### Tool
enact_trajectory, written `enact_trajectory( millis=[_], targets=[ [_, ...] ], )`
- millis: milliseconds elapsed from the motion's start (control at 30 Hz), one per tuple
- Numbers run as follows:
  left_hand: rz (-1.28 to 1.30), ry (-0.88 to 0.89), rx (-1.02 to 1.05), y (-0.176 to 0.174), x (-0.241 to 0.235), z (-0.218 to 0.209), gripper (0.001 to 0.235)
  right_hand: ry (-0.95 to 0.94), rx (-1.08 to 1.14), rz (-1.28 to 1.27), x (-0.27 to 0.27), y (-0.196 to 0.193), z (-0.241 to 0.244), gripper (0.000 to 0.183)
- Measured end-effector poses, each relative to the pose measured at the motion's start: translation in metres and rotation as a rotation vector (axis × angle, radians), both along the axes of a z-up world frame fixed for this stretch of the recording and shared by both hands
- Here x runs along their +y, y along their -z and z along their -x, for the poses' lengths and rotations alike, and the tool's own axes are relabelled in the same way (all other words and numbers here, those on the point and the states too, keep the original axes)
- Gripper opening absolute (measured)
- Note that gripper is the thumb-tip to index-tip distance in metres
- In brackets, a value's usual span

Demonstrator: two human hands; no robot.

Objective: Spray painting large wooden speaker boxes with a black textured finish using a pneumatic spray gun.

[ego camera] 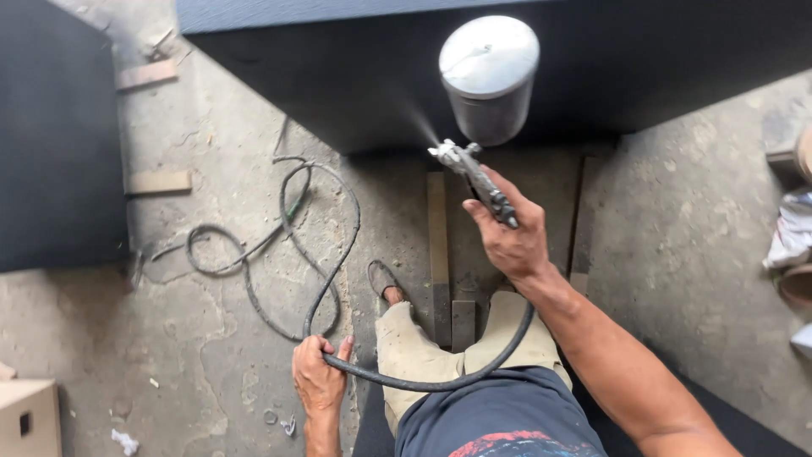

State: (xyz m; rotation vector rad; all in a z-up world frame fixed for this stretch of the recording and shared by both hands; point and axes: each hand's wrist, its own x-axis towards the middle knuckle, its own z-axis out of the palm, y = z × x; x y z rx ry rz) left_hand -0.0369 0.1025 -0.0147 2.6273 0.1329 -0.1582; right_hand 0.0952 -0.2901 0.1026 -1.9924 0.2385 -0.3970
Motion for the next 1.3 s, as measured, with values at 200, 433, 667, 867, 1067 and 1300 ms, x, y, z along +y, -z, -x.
enact_trajectory(
  millis=[200, 433, 667, 867, 1067, 1300],
  targets=[
    [0.000, 0.183, -0.026, -0.022, -0.074, -0.031, 0.053, 0.229, 0.004, 0.055, -0.090, 0.001, 0.051, 0.047],
    [-0.034, 0.369, -0.003, -0.019, -0.140, -0.043, 0.056, 0.492, 0.089, 0.290, -0.201, 0.028, 0.104, 0.046],
    [-0.070, 0.469, 0.036, -0.008, -0.190, -0.045, 0.059, 0.630, -0.022, 0.403, -0.294, 0.030, 0.126, 0.034],
    [-0.020, 0.523, 0.025, -0.007, -0.230, -0.044, 0.057, 0.806, -0.060, 0.353, -0.366, 0.031, 0.130, 0.023],
    [0.008, 0.562, 0.163, -0.020, -0.265, -0.047, 0.044, 0.978, -0.117, 0.465, -0.434, 0.040, 0.130, 0.020],
    [0.140, 0.651, 0.058, -0.035, -0.280, -0.043, 0.062, 1.204, -0.067, 0.586, -0.494, 0.067, 0.144, 0.048]
  ],
)
